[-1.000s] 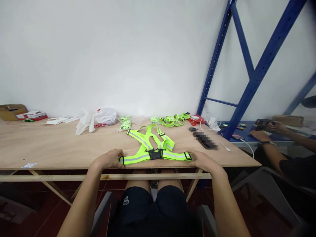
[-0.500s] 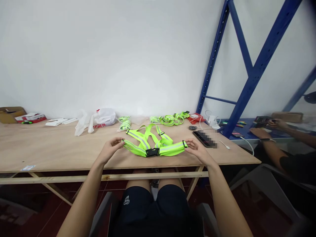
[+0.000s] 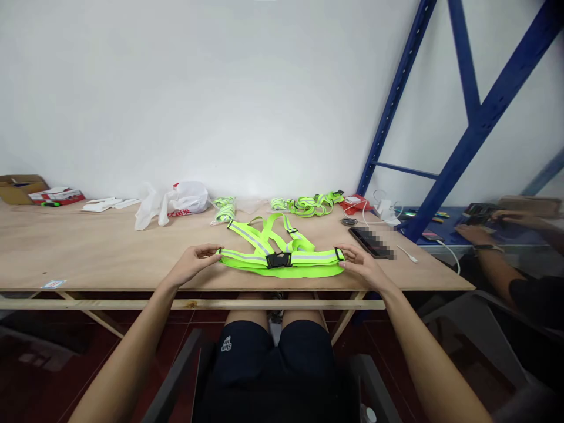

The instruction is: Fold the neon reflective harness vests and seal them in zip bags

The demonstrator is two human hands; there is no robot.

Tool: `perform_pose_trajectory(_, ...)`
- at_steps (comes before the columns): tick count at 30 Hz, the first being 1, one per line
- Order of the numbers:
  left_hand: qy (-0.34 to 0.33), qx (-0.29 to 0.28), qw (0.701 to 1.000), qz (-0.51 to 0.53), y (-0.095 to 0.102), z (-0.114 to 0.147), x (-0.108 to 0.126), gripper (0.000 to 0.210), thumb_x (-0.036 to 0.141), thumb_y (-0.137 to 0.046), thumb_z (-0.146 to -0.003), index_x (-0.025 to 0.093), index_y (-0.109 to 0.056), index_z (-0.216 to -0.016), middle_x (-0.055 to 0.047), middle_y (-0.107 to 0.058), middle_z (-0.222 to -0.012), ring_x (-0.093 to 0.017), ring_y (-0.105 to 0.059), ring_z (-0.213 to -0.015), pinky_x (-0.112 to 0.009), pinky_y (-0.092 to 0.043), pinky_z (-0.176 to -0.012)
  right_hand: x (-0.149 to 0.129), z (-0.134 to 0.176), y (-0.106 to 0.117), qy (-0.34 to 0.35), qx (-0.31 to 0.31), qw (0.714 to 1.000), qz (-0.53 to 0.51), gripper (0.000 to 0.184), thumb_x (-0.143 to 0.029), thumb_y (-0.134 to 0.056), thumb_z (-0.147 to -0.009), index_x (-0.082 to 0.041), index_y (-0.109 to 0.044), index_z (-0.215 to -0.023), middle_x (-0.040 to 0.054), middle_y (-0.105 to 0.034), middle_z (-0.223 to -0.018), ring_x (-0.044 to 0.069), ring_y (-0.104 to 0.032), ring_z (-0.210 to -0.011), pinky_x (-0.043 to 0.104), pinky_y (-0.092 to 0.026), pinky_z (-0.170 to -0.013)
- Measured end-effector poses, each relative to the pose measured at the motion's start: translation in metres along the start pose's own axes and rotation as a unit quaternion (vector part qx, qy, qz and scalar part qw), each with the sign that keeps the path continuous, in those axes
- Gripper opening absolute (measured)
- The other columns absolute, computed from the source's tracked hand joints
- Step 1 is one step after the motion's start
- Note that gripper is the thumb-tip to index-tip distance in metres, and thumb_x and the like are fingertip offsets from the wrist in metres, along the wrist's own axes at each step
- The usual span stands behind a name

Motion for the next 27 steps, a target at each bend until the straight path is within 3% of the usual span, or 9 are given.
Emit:
perform_pose_trajectory(3,-0.011,-0.035,0.994,-0.099,0.000,0.012,-0.002,0.056,0.056,-0.078,-0.069,0.019,-0.076,-0.110,-0.008,-0.075,-0.110,-0.030,-0.067,-0.103,-0.038,-0.054,-0.092,0.000,0.009,-0.003,-0.012,-0.052,0.990,0.128,0.055,-0.042,-0.078,-0.069,-0.019,-0.067,-0.118,0.0122,-0.069,-0.125,0.032,-0.064,-0.116,0.048,-0.048,-0.104)
perform_pose_trajectory(7,-0.036,-0.095,0.973,-0.207,-0.010,0.029,-0.011,0.054,0.056,-0.071,-0.076,0.020,-0.073,-0.117,-0.007,-0.072,-0.103,-0.026,-0.067,-0.092,-0.035,-0.054,-0.085,0.004,0.025,0.001,-0.016,-0.068,0.965,0.254,0.053,-0.041,-0.072,-0.074,-0.020,-0.069,-0.123,0.0116,-0.067,-0.132,0.035,-0.059,-0.125,0.052,-0.041,-0.112)
perform_pose_trajectory(14,-0.065,-0.140,0.939,-0.308,-0.024,0.037,-0.007,0.057,0.060,-0.067,-0.081,0.028,-0.068,-0.128,-0.009,-0.065,-0.122,-0.030,-0.062,-0.112,-0.039,-0.049,-0.099,0.010,0.028,0.002,-0.013,-0.119,0.931,0.345,0.058,-0.045,-0.066,-0.080,-0.021,-0.062,-0.133,0.0127,-0.052,-0.150,0.034,-0.044,-0.141,0.051,-0.034,-0.118)
perform_pose_trajectory(17,-0.092,-0.119,0.935,-0.322,-0.025,0.029,0.020,0.064,0.064,-0.062,-0.083,0.026,-0.062,-0.135,-0.011,-0.064,-0.125,-0.031,-0.061,-0.113,-0.040,-0.049,-0.098,-0.001,0.028,-0.002,0.008,-0.096,0.919,0.383,0.066,-0.049,-0.067,-0.081,-0.022,-0.055,-0.140,0.0130,-0.046,-0.154,0.034,-0.041,-0.144,0.053,-0.035,-0.117)
perform_pose_trajectory(20,-0.172,-0.062,0.930,-0.319,-0.033,0.008,0.075,0.053,0.059,-0.050,-0.093,0.023,-0.065,-0.129,-0.011,-0.067,-0.120,-0.027,-0.063,-0.107,-0.039,-0.049,-0.095,-0.028,0.036,-0.021,0.067,-0.020,0.907,0.416,0.055,-0.047,-0.058,-0.091,-0.024,-0.054,-0.141,0.0121,-0.048,-0.152,0.032,-0.043,-0.143,0.052,-0.036,-0.118)
perform_pose_trajectory(22,-0.233,-0.079,0.915,-0.321,-0.060,-0.015,0.110,0.045,0.052,-0.043,-0.098,0.023,-0.067,-0.123,-0.009,-0.069,-0.118,-0.026,-0.063,-0.106,-0.039,-0.048,-0.096,-0.040,0.046,-0.050,0.107,-0.011,0.902,0.419,0.049,-0.042,-0.051,-0.096,-0.025,-0.053,-0.142,0.0109,-0.055,-0.147,0.029,-0.048,-0.139,0.050,-0.040,-0.116)
perform_pose_trajectory(24,-0.269,-0.120,0.894,-0.338,-0.100,-0.046,0.130,0.042,0.043,-0.039,-0.101,0.023,-0.067,-0.124,-0.007,-0.069,-0.120,-0.025,-0.063,-0.110,-0.038,-0.046,-0.098,-0.040,0.055,-0.088,0.135,-0.062,0.896,0.419,0.049,-0.038,-0.051,-0.098,-0.026,-0.051,-0.145,0.0101,-0.054,-0.148,0.028,-0.050,-0.137,0.048,-0.045,-0.112)
perform_pose_trajectory(27,-0.286,-0.197,0.848,-0.400,-0.174,-0.096,0.124,0.039,0.027,-0.039,-0.098,0.019,-0.064,-0.127,-0.010,-0.068,-0.125,-0.026,-0.062,-0.114,-0.036,-0.045,-0.098,-0.033,0.062,-0.122,0.167,-0.095,0.879,0.437,0.053,-0.035,-0.055,-0.097,-0.025,-0.047,-0.149,0.0113,-0.053,-0.149,0.028,-0.047,-0.140,0.051,-0.043,-0.114)
Point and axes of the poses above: each hand's wrist, its own z-axis away from the middle knuckle, its own y-axis out of the back of the hand, x = y × z, the point moved 10 cm from there along -z, towards the middle knuckle
